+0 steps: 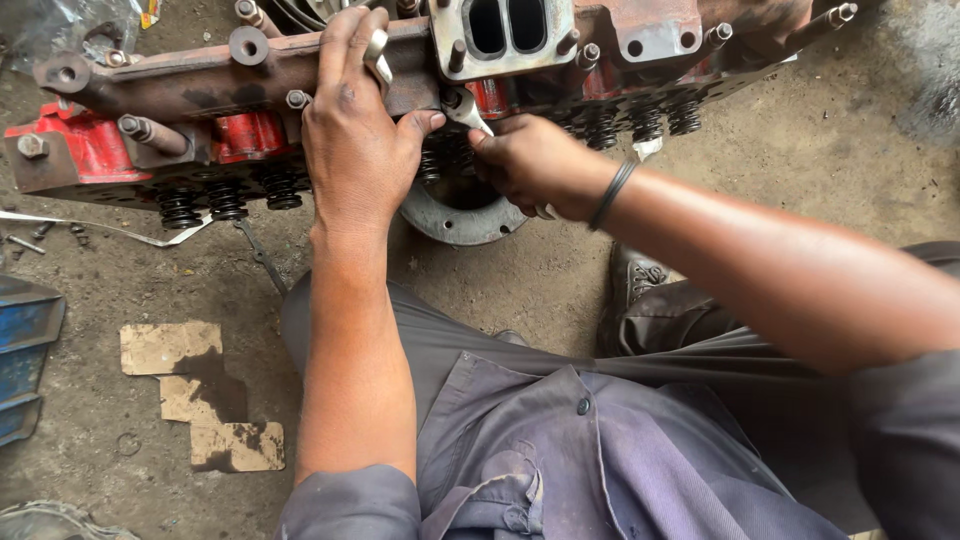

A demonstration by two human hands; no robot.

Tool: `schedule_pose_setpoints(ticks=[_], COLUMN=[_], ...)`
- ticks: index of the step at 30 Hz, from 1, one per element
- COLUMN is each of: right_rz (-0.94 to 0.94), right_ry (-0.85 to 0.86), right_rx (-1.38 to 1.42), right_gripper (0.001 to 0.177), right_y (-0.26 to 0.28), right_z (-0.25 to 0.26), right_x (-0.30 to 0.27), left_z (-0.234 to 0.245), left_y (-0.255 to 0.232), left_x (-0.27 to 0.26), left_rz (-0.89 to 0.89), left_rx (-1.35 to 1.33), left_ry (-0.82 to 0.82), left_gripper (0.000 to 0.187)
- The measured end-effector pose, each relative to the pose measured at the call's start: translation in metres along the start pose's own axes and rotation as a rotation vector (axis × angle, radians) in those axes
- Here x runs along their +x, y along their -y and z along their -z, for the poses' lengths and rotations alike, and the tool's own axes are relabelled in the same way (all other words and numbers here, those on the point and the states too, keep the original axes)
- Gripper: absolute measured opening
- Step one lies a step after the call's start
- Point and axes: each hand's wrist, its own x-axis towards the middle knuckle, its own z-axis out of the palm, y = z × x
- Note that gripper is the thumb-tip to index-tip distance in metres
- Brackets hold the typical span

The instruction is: The person assembles an engine manifold by placing washers and nuts onto bolts by hand and then tightening them using a wrench.

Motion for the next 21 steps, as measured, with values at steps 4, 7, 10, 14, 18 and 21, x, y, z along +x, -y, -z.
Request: schedule_pose_setpoints(ticks=[4,7,10,14,18,21], right_rz=[0.034,0.046,0.144,0.240,0.108,0.107], right_ry=[0.019,-0.114,-0.358,-0.321,-0.181,-0.133], right_rx=[0.320,0.611,0.874,0.990,0.717,0.417], right_gripper=[0.037,0.036,0.037,0.036,0.036,0.034], right_y=[-0.020,-0.028,-0.016,-0.023,-0.039,-0.041], right_z=[-0.014,-0.051,-0.119,-0.139,-0.103,-0.059], right_x=[0.004,0.004,0.027,0.035,0.007,-0.005], left_z=[-0.005,-0.007,-0.007,-0.008,0.001,-0.002], left_y=[-0.002,-0.002,-0.001,-0.001,-0.003,-0.003], left_x=[0.000,-0.001,-0.001,0.000,-0.001,-0.002], left_rz=[0.019,0.029,0.043,0.053,-0.005,-0.060], left_rx=[-0.005,-0.005,-0.038,-0.022,-0.025,0.007], left_ry=[-0.031,-0.049,-0.057,-0.054,-0.036,-0.069], left_gripper=[0.080,0.078,0.074,0.076,0.078,0.083])
